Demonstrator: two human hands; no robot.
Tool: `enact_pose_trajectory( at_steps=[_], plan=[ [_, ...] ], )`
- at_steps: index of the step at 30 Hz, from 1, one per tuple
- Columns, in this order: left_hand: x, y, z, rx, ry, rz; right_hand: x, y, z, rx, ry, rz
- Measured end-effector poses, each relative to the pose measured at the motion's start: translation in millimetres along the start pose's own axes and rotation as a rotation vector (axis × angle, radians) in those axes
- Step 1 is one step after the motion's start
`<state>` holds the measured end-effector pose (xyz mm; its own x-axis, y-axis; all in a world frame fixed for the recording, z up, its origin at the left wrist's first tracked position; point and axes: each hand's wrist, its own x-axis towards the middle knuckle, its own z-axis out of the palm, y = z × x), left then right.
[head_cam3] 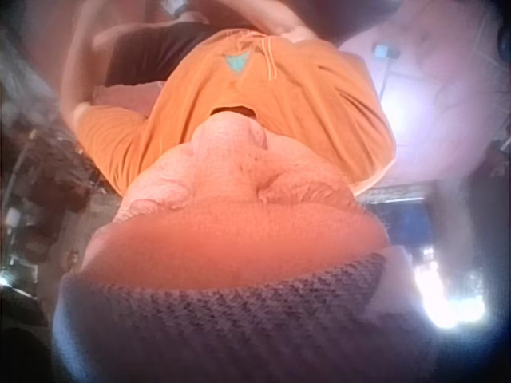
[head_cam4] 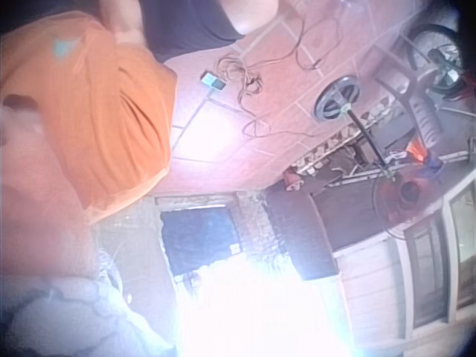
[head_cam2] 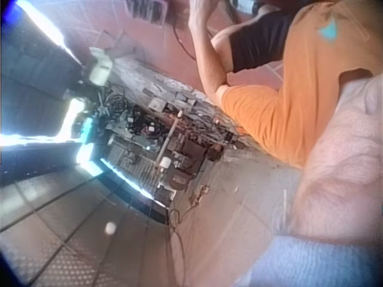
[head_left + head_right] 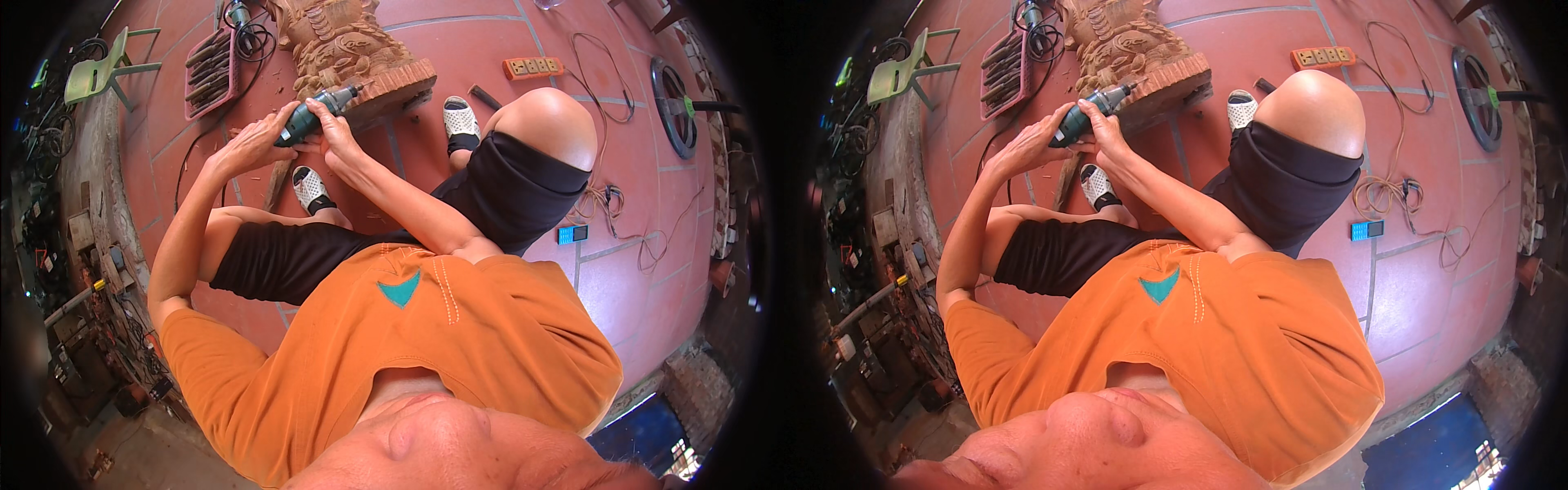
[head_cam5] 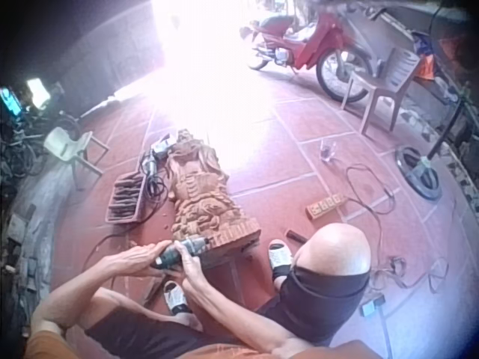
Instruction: The person sits on the floor and uses a handheld rotary carving tool to shape and detail a wooden sculpture. The person holds the tool with both hands and moves it along the surface of the wood, removing material to refine the carved features.
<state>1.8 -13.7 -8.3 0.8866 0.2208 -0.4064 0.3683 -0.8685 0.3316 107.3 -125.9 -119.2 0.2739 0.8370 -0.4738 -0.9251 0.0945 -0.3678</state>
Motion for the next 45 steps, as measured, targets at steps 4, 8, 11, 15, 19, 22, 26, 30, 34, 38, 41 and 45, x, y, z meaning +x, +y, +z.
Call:
enact_pose_trajectory(
  at_steps=[4,8,11,15,19,22,26,30,34,38,41,45],
  plan=[
    [-0.4,1.7,-2.1,-0.016,-0.02,0.0,-0.3,2.0,-1.2,-0.002,0.013,0.002],
    [-1.2,7.6,-6.0,-0.028,-0.058,-0.018,-5.1,2.8,-0.4,0.01,0.001,-0.005],
    [-1.7,8.6,-5.9,-0.016,-0.085,-0.052,-11.0,2.5,0.2,0.004,0.0,-0.032],
    [-1.3,4.9,-2.1,0.006,-0.102,-0.061,-14.9,4.3,-0.1,0.007,0.012,-0.04],
    [-1.2,4.3,-0.5,-0.009,-0.107,-0.046,-18.0,5.3,-0.5,0.001,0.027,-0.048],
    [-0.3,6.8,-1.9,-0.013,-0.109,-0.043,-19.1,4.7,-0.4,0.0,0.028,-0.058],
    [-0.3,6.5,-1.7,-0.005,-0.092,-0.045,-16.3,3.9,-1.4,-0.004,0.014,-0.054],
    [0.2,11.9,-7.0,-0.005,-0.086,-0.054,-11.1,2.9,-0.9,-0.004,0.008,-0.058],
    [-0.2,3.6,-2.8,-0.011,-0.018,0.011,-6.4,3.8,1.5,0.003,0.018,-0.037],
    [0.6,-0.5,-1.6,-0.001,-0.019,0.013,-5.8,3.5,1.9,0.018,0.016,-0.03],
    [-0.1,-1.3,-1.3,-0.004,-0.007,0.015,-2.9,1.4,1.5,0.008,0.005,-0.018],
    [0.2,-3.5,-0.9,0.018,0.015,0.025,-1.5,-1.4,3.4,0.006,-0.003,-0.026]
  ],
)
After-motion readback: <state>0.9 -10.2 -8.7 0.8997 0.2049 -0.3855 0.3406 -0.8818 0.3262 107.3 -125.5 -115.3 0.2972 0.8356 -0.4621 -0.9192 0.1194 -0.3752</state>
